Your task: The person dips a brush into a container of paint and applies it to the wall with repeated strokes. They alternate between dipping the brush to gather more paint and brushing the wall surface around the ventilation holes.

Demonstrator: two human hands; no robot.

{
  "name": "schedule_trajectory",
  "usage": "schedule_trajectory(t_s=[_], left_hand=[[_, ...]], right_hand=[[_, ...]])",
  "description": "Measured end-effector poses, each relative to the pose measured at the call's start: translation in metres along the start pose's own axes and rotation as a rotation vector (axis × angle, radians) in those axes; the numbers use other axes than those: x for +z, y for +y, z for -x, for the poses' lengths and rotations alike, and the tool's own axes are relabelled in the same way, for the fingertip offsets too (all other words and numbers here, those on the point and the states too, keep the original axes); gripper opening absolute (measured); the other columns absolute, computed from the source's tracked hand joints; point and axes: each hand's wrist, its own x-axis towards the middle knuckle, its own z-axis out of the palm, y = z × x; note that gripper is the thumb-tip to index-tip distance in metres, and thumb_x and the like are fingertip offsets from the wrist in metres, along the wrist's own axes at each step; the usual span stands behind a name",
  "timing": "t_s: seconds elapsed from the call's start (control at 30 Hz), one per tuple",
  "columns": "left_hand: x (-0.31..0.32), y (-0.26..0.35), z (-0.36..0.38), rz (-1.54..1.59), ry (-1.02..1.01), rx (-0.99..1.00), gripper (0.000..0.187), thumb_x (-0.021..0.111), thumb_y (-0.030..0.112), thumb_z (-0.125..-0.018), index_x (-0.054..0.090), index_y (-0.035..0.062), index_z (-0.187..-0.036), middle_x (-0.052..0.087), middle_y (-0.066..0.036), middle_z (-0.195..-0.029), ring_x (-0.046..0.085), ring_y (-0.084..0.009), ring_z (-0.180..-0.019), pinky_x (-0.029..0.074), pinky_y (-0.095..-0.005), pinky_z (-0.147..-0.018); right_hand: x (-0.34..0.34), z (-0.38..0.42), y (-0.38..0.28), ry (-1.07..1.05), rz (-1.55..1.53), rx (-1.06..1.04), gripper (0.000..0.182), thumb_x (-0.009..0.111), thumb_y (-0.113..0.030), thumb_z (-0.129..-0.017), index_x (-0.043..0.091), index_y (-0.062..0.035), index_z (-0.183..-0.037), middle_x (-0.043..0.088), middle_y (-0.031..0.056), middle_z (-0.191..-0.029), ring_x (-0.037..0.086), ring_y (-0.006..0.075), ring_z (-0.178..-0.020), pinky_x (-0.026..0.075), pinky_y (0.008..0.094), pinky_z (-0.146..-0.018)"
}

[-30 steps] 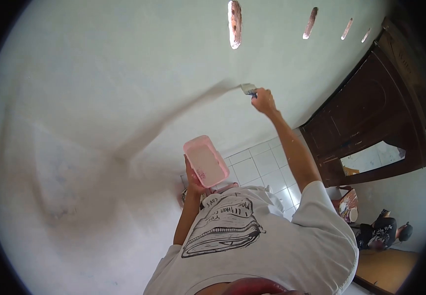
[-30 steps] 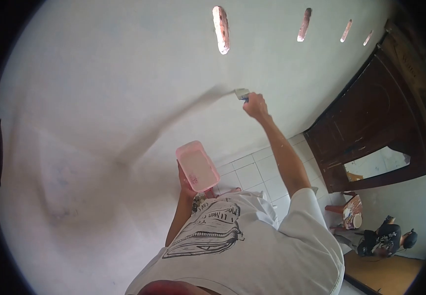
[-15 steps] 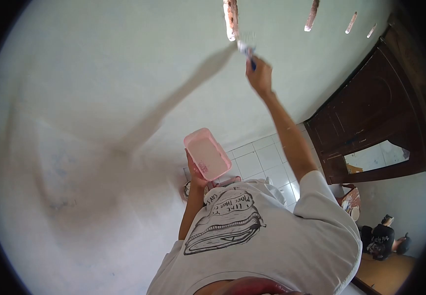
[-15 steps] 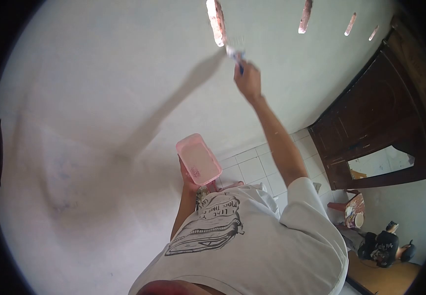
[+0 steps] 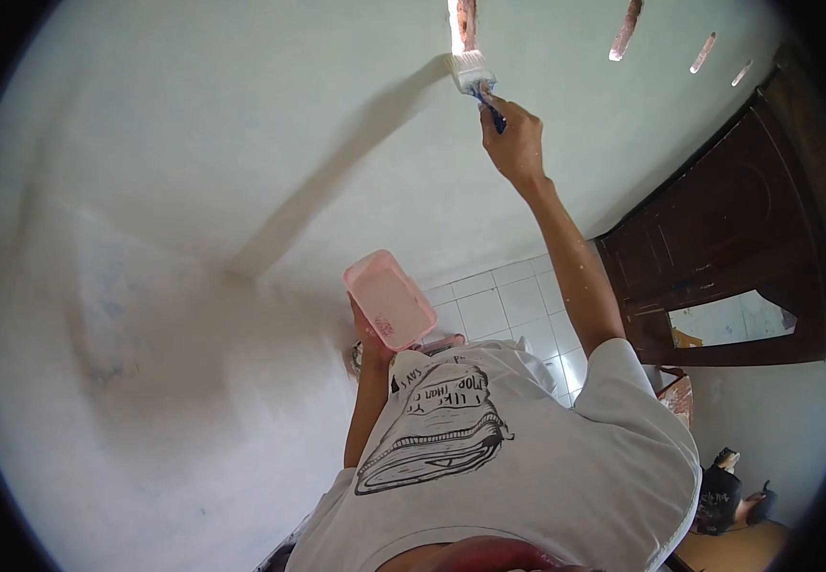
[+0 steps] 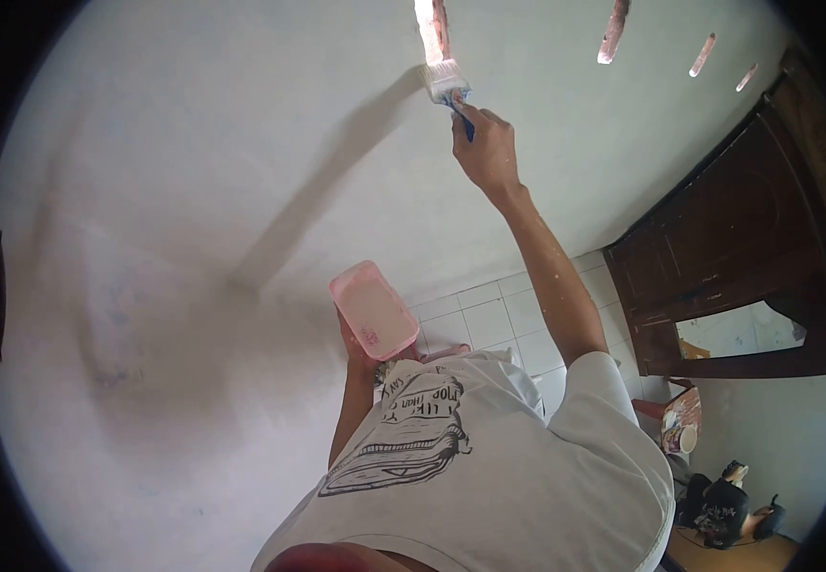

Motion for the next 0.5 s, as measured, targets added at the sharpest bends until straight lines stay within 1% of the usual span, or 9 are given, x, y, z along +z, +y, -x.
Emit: schedule_trajectory(t_s=[0.07, 0.1, 0.17, 0.23, 0.3, 0.33, 0.4, 0.47, 0.5], left_hand=[[0.005, -0.001, 0.000, 0.025, 0.016, -0.011, 0.063, 0.044, 0.060, -0.099, 0.045, 0.0139, -0.142, 0.059, -0.008, -0.128, 0.062, -0.0256, -0.115, 0.058, -0.0456, -0.092], [0.011, -0.004, 0.000, -0.050, 0.002, 0.069, 0.061, 0.042, 0.061, -0.100, 0.047, 0.0148, -0.140, 0.061, -0.007, -0.126, 0.064, -0.0255, -0.112, 0.059, -0.0453, -0.089], [0.010, -0.005, -0.001, -0.127, -0.016, 0.151, 0.060, 0.041, 0.061, -0.100, 0.049, 0.0157, -0.139, 0.062, -0.006, -0.124, 0.065, -0.0254, -0.108, 0.059, -0.0449, -0.087], [-0.004, -0.004, -0.013, 0.035, 0.042, 0.003, 0.059, 0.040, 0.061, -0.101, 0.050, 0.0159, -0.138, 0.062, -0.006, -0.125, 0.065, -0.0256, -0.108, 0.059, -0.0464, -0.088], [-0.014, -0.008, -0.013, 0.056, 0.072, 0.006, 0.059, 0.040, 0.060, -0.101, 0.050, 0.0140, -0.138, 0.063, -0.007, -0.122, 0.066, -0.0260, -0.106, 0.059, -0.0458, -0.087], [-0.014, -0.006, -0.014, 0.074, 0.096, 0.008, 0.059, 0.041, 0.058, -0.101, 0.049, 0.0121, -0.138, 0.064, -0.009, -0.120, 0.067, -0.0265, -0.104, 0.060, -0.0451, -0.086], [-0.009, -0.004, -0.016, 0.054, 0.109, 0.031, 0.059, 0.040, 0.059, -0.101, 0.050, 0.0121, -0.137, 0.064, -0.009, -0.120, 0.067, -0.0265, -0.104, 0.060, -0.0451, -0.086], [-0.011, -0.003, -0.008, 0.031, 0.142, 0.042, 0.059, 0.040, 0.059, -0.102, 0.050, 0.0122, -0.137, 0.064, -0.009, -0.120, 0.067, -0.0265, -0.104, 0.060, -0.0450, -0.085], [-0.016, -0.001, -0.009, 0.058, 0.098, -0.009, 0.060, 0.040, 0.060, -0.101, 0.049, 0.0140, -0.138, 0.063, -0.008, -0.123, 0.065, -0.0262, -0.108, 0.059, -0.0462, -0.088]], right_hand=[[0.033, 0.011, 0.035, 0.025, 0.075, -0.038, 0.016, 0.064, -0.008, -0.089, 0.069, -0.0003, -0.102, 0.064, 0.0223, -0.076, 0.063, 0.0415, -0.069, 0.050, 0.0488, -0.063], [0.055, 0.024, 0.063, 0.045, 0.098, -0.070, 0.014, 0.064, -0.008, -0.089, 0.066, -0.0003, -0.100, 0.063, 0.0228, -0.076, 0.063, 0.0422, -0.069, 0.050, 0.0493, -0.063], [0.063, 0.047, 0.077, -0.095, 0.100, 0.058, 0.012, 0.063, -0.007, -0.087, 0.066, 0.0012, -0.095, 0.066, 0.0253, -0.081, 0.065, 0.0437, -0.074, 0.052, 0.0494, -0.066], [0.061, 0.045, 0.092, -0.176, 0.110, 0.109, 0.013, 0.063, -0.007, -0.086, 0.067, 0.0016, -0.095, 0.067, 0.0259, -0.081, 0.065, 0.0439, -0.074, 0.052, 0.0495, -0.066], [0.056, 0.052, 0.108, -0.328, 0.127, 0.100, 0.020, 0.065, -0.011, -0.088, 0.074, -0.0051, -0.104, 0.061, 0.0231, -0.066, 0.061, 0.0373, -0.057, 0.047, 0.0430, -0.055], [0.046, 0.043, 0.088, -0.330, 0.128, 0.094, 0.020, 0.065, -0.011, -0.088, 0.074, -0.0051, -0.104, 0.061, 0.0231, -0.066, 0.061, 0.0373, -0.057, 0.047, 0.0430, -0.055], [0.018, 0.010, 0.046, -0.180, 0.112, 0.065, 0.020, 0.065, -0.013, -0.089, 0.075, -0.0062, -0.106, 0.059, 0.0211, -0.063, 0.055, 0.0314, -0.051, 0.045, 0.0399, -0.053], [-0.003, -0.011, 0.009, -0.033, 0.040, 0.019, 0.021, 0.066, -0.015, -0.090, 0.074, -0.0058, -0.108, 0.058, 0.0196, -0.063, 0.049, 0.0297, -0.048, 0.044, 0.0377, -0.052], [-0.005, -0.015, -0.003, -0.039, 0.040, 0.021, 0.021, 0.066, -0.015, -0.090, 0.074, -0.0058, -0.108, 0.058, 0.0196, -0.063, 0.049, 0.0297, -0.048, 0.044, 0.0377, -0.052]])
